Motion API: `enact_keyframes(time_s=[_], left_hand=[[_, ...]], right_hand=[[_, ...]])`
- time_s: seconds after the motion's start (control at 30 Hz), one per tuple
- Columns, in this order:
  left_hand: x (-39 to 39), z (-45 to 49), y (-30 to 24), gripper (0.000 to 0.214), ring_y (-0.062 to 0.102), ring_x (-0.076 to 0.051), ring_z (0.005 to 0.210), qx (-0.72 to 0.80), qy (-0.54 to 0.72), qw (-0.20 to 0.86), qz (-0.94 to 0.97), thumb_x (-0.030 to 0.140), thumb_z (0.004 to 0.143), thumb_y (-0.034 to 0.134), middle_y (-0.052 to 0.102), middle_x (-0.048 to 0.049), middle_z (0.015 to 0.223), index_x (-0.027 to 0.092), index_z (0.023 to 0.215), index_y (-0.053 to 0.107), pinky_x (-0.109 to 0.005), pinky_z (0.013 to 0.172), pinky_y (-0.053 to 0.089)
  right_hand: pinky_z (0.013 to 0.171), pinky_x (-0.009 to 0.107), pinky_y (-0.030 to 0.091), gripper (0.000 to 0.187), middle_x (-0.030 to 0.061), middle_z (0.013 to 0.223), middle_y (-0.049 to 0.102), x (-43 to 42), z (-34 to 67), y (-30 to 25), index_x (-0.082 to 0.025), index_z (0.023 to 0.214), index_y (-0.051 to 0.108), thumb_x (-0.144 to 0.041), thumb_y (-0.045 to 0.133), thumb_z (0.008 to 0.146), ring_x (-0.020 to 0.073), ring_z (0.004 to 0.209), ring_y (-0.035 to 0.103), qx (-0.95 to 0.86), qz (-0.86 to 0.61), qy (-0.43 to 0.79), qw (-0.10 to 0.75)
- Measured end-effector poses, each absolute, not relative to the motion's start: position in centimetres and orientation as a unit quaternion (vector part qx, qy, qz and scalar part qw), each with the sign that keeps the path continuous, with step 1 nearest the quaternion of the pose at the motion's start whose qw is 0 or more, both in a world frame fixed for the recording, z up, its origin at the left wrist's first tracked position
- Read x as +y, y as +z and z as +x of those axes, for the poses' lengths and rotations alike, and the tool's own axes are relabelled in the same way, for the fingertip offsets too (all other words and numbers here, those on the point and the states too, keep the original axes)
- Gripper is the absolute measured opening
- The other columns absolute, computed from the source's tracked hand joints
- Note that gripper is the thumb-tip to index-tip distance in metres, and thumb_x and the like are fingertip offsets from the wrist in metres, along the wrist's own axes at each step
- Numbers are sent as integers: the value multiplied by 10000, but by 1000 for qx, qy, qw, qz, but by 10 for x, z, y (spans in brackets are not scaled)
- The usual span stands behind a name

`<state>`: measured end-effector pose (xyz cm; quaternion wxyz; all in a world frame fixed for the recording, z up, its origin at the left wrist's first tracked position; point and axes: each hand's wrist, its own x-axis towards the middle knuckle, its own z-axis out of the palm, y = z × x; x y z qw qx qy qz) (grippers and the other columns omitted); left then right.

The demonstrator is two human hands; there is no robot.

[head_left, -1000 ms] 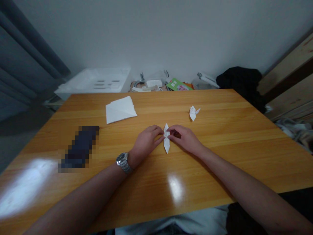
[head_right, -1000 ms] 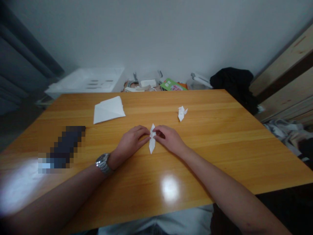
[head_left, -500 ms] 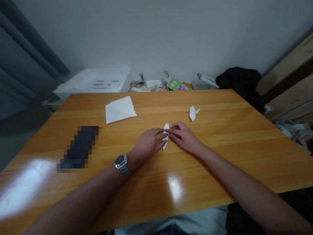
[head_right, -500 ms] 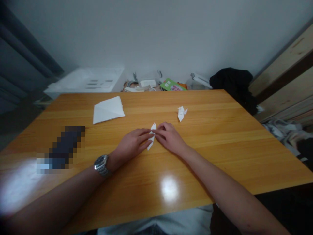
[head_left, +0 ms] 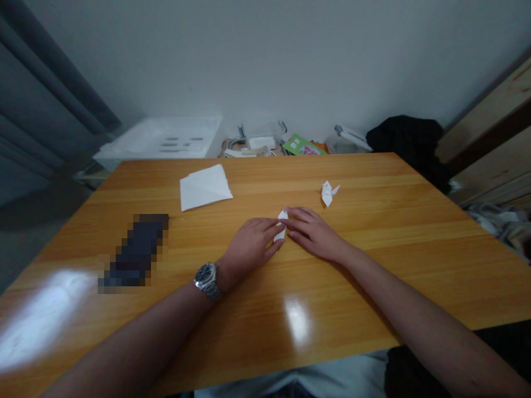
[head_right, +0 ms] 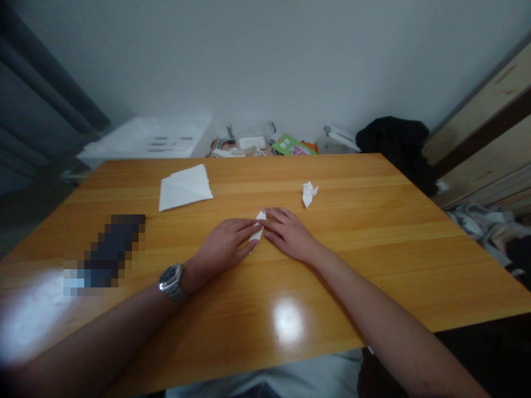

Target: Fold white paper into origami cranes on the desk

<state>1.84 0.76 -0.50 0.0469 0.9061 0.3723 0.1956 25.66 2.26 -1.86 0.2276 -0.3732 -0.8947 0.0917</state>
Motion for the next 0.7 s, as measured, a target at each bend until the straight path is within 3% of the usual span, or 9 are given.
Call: enact_keyframes(time_s=[0.2,0.5,0.7], left_hand=[[10,16,-3,317,622,-254,1163,361,188,54,912,307,1018,508,670,-89,1300,187,1286,629,-426,1032,482],[13,12,-2,242,645,-254,1078,328,176,55,926,265,1016,491,693,-105,1192,177,1183,642,-417,972,505],[14,8,-5,265,662,-253,1093,306,183,67,932,271,1025,483,709,-102,1201,174,1222,633,-408,971,520]], right_hand=[[1155,524,416,403,113,1439,594,26,259,-20,-250,1422,572,-331,488,1036,261,1366,513,-887,-365,129,250],[1089,481,488,288,130,1336,651,28,265,-22,-220,1238,704,-263,521,1019,254,1263,591,-879,-354,149,281],[1002,434,542,256,109,1227,695,28,267,-23,-232,1187,724,-234,539,1010,232,1149,647,-880,-343,164,284]])
